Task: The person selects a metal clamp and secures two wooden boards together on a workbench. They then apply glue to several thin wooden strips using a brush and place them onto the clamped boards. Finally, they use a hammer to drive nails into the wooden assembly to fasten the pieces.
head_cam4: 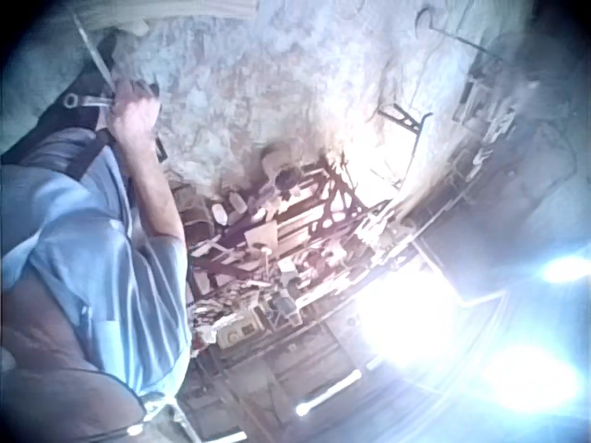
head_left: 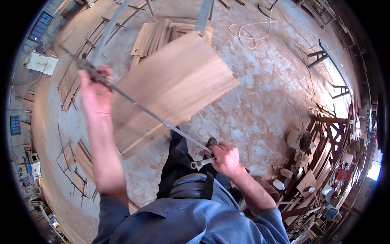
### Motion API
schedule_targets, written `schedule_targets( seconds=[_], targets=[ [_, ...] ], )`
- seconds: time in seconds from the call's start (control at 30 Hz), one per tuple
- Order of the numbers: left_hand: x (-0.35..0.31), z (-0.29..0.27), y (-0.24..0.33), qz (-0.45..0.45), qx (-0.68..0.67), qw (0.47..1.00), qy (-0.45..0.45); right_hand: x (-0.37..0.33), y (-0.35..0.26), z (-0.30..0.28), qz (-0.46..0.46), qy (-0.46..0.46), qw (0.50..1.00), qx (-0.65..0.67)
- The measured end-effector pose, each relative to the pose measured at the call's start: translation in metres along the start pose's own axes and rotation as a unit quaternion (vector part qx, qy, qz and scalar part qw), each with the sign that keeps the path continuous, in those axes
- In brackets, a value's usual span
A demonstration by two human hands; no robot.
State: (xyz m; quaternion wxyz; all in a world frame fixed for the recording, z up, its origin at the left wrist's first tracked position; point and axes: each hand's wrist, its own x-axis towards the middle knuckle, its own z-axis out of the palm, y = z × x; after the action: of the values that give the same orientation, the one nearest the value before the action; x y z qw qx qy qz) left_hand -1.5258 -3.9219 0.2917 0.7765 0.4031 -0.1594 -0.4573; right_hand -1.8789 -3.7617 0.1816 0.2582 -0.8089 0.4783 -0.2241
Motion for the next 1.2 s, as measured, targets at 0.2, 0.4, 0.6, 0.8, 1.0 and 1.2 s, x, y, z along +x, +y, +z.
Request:
schedule_targets(
  seconds=[0.2, 0.4, 0.6, 0.8, 1.0, 1.2],
  targets=[
    [0.076, -0.056, -0.033, 0.1, 0.373, 0.922, -0.03, 0.027, -0.021, 0.038, 0.068, 0.006, 0.997, -0.045],
    [0.155, -0.062, -0.033, 0.042, 0.568, 0.811, -0.134, 0.066, -0.034, 0.072, 0.102, -0.002, 0.994, -0.046],
    [0.2, -0.083, -0.075, 0.054, 0.667, 0.733, -0.122, 0.12, -0.042, 0.106, 0.142, -0.005, 0.988, -0.061],
    [0.189, -0.092, -0.111, 0.028, 0.744, 0.649, -0.157, 0.155, -0.029, 0.138, 0.174, -0.007, 0.983, -0.064],
    [0.175, -0.083, -0.115, 0.019, 0.781, 0.596, -0.185, 0.173, -0.026, 0.158, 0.199, -0.013, 0.977, -0.073],
    [0.182, -0.103, -0.131, 0.071, 0.757, 0.62, -0.195, 0.183, -0.028, 0.162, 0.226, -0.023, 0.971, -0.069]
  ],
)
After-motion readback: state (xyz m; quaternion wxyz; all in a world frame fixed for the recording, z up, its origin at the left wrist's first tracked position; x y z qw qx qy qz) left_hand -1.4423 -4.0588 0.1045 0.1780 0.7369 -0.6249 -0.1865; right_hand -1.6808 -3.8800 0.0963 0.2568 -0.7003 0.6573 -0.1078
